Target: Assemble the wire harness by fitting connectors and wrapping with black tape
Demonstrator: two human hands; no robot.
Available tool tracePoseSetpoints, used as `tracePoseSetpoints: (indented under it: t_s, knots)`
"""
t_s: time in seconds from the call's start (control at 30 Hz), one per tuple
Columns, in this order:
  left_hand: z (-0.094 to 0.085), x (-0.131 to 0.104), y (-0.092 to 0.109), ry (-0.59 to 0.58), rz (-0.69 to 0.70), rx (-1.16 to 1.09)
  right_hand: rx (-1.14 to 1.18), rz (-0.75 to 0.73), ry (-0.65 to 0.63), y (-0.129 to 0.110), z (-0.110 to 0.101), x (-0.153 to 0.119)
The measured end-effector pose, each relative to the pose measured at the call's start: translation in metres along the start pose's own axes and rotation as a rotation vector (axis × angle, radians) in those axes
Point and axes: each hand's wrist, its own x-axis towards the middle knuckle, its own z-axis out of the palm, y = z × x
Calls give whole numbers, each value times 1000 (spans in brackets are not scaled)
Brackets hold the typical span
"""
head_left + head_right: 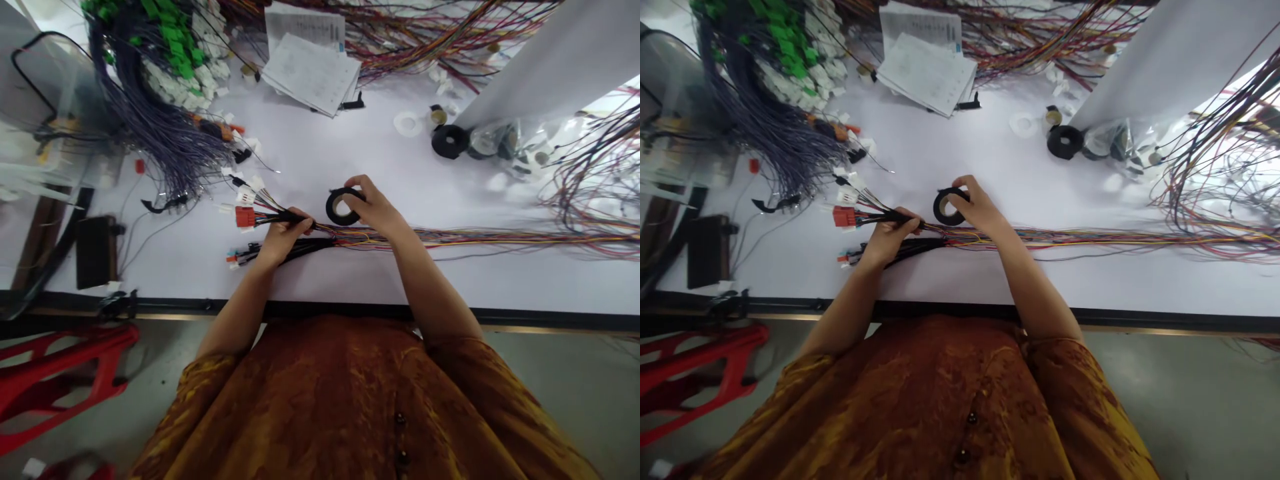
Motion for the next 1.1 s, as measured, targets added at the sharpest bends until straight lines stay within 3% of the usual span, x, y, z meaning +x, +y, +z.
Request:
tracePoseSetpoints:
  t_s: [0.1,0.3,0.43,0.57,0.63,0.73,0.9,1.0,1.1]
  knots:
    - [-2,0,-1,-33,36,-19,119,61,-158,-13,1,3]
    - [-2,-2,3,-99,118,65,267,231,-406,-12,7,28]
    - [0,-3,5,-98,89,64,241,308,-470,-23,8,36]
    - [4,-4,2,-44,39,43,173,290,-491,-38,3,29]
    - [7,-5,1,7,27,45,101,237,-472,-42,3,19]
    - [11,-4,5,65,23,113,-39,126,-323,-39,17,-6]
    - [10,-1,24,78,105,357,-87,-124,39,-15,82,-63]
    - [9,-2,35,32,93,415,-77,-205,-9,-3,103,-86]
    - [11,-9,45,-1,-18,334,-86,-279,-50,0,81,-85]
